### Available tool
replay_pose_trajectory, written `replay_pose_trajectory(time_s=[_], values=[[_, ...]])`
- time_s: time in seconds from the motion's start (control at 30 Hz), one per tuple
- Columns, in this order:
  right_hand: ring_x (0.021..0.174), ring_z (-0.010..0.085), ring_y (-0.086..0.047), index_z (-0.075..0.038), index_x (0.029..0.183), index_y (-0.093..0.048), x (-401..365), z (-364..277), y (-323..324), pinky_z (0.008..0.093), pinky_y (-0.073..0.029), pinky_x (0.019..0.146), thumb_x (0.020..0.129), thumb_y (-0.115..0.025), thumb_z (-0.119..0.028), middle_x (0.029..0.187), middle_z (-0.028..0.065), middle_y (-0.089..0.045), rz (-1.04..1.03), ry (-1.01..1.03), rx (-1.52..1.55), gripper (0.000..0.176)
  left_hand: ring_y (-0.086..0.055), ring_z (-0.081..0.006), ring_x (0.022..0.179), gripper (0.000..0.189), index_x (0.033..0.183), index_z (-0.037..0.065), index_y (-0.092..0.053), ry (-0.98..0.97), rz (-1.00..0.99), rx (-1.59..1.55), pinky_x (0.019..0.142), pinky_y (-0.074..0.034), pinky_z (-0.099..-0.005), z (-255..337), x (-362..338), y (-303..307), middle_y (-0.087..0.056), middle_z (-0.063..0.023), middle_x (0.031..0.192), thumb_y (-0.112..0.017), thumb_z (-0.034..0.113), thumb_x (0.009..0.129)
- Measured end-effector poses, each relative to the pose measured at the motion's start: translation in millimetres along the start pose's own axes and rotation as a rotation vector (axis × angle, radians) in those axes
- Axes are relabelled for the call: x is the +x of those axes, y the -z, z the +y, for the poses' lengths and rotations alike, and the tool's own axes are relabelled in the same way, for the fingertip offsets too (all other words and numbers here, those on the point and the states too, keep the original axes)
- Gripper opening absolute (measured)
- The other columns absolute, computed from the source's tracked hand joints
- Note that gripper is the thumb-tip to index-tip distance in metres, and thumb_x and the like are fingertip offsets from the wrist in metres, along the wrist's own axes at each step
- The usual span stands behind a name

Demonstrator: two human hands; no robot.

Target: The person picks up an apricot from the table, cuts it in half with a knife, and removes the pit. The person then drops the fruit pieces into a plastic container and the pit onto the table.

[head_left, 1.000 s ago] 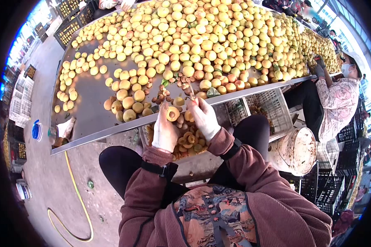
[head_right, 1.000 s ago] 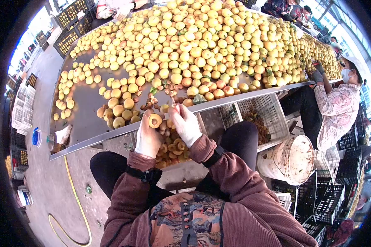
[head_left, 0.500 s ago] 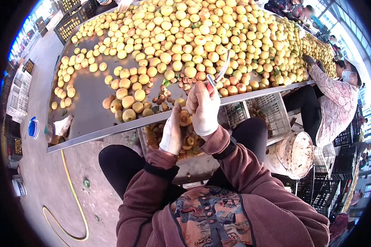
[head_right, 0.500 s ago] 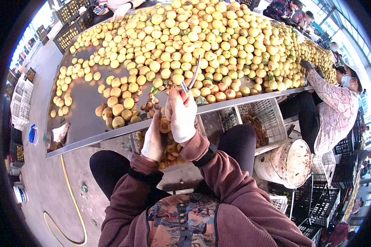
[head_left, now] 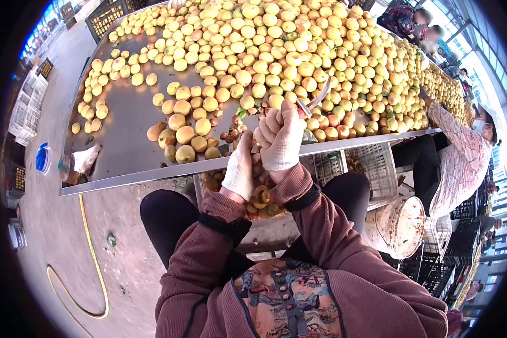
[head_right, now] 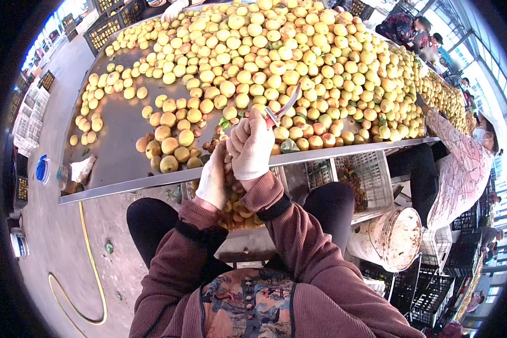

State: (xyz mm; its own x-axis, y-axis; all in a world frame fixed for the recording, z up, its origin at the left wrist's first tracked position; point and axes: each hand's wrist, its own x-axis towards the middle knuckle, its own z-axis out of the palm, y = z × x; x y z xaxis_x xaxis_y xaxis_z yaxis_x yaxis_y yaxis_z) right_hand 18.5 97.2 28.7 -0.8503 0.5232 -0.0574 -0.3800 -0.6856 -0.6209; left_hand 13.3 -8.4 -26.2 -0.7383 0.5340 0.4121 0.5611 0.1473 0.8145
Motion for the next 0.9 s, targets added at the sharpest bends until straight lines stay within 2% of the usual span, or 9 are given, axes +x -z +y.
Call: replay_pose_trajectory(time_s=[0.2,0.27,0.33,0.37,0.47,0.53,0.57,0.7,0.9], values=[[0.044,0.0069,-0.021,-0.018,0.070,-0.035,37,2,-4,0.0248,-0.015,0.040,0.100,-0.049,-0.032,0.055,-0.0075,-0.026,0.017,0.057,0.078,0.036,-0.058,-0.0374,0.086,0.029,0.122,-0.002,-0.044,0.128,0.119,-0.074,0.073,-0.048,-0.0389,-21,24,1,-0.057,-0.0199,0.095,-0.035,0.008,0.096],[0.044,0.0072,-0.020,-0.018,0.069,-0.036,51,-12,5,0.0245,-0.016,0.040,0.100,-0.050,-0.033,0.055,-0.0072,-0.027,0.069,0.102,-0.017,0.037,-0.064,-0.0237,0.085,0.037,0.131,-0.001,-0.045,-0.100,0.183,0.312,0.073,-0.053,-0.0327,-52,32,7,-0.063,-0.0176,0.101,-0.047,0.017,0.098],[0.043,0.0070,-0.024,-0.017,0.067,-0.038,69,-27,25,0.0242,-0.018,0.040,0.097,-0.054,-0.029,0.054,-0.0061,-0.030,0.130,0.116,-0.239,0.037,-0.063,-0.0142,0.076,0.032,0.123,0.001,-0.051,0.639,0.282,-0.851,0.065,-0.050,-0.0253,-43,44,10,-0.064,-0.0094,0.092,-0.054,0.018,0.096],[0.043,0.0064,-0.027,-0.016,0.068,-0.042,75,-32,33,0.0233,-0.021,0.040,0.096,-0.055,-0.029,0.055,-0.0058,-0.033,0.137,0.142,-0.423,0.034,-0.058,-0.0061,0.071,0.025,0.116,0.002,-0.055,0.553,0.356,-0.784,0.060,-0.046,-0.0195,-48,45,9,-0.063,-0.0027,0.088,-0.057,0.015,0.094],[0.049,0.0189,-0.053,-0.008,0.078,-0.057,111,-33,79,0.0299,-0.041,0.046,0.090,-0.058,-0.035,0.060,0.0049,-0.055,0.135,0.198,-0.904,0.029,-0.057,-0.0092,0.073,0.020,0.111,0.000,-0.053,0.491,0.361,-0.853,0.061,-0.046,-0.0218,-40,47,13,-0.060,-0.0024,0.087,-0.055,0.009,0.093],[0.072,0.0364,-0.065,-0.004,0.088,-0.062,110,-39,78,0.0409,-0.051,0.065,0.085,-0.060,-0.041,0.076,0.0188,-0.066,0.000,0.394,-1.910,0.036,-0.056,-0.0087,0.074,0.018,0.108,0.001,-0.056,0.450,0.370,-0.755,0.064,-0.046,-0.0215,-35,46,16,-0.060,-0.0018,0.087,-0.057,0.007,0.091],[0.094,0.0438,-0.063,-0.003,0.096,-0.062,110,-42,71,0.0468,-0.049,0.081,0.082,-0.061,-0.043,0.092,0.0265,-0.066,0.042,0.193,-1.957,0.042,-0.055,-0.0081,0.076,0.017,0.105,0.001,-0.058,0.410,0.381,-0.657,0.067,-0.046,-0.0212,-33,45,17,-0.060,-0.0011,0.088,-0.059,0.005,0.089],[0.095,0.0401,-0.062,-0.006,0.103,-0.060,125,-33,82,0.0453,-0.051,0.081,0.079,-0.065,-0.041,0.100,0.0219,-0.064,-0.137,0.246,-2.252,0.043,-0.054,-0.0082,0.079,0.013,0.097,0.002,-0.061,0.281,0.438,-0.326,0.072,-0.047,-0.0221,-35,41,20,-0.060,-0.0007,0.089,-0.063,0.002,0.085],[0.098,0.0384,-0.063,-0.004,0.110,-0.057,125,-31,83,0.0437,-0.052,0.081,0.074,-0.067,-0.044,0.101,0.0228,-0.064,-0.220,0.236,-2.319,0.055,-0.054,-0.0073,0.073,0.010,0.093,0.004,-0.060,0.424,0.263,-0.584,0.065,-0.046,-0.0214,-16,40,26,-0.057,-0.0003,0.082,-0.062,0.001,0.083]])
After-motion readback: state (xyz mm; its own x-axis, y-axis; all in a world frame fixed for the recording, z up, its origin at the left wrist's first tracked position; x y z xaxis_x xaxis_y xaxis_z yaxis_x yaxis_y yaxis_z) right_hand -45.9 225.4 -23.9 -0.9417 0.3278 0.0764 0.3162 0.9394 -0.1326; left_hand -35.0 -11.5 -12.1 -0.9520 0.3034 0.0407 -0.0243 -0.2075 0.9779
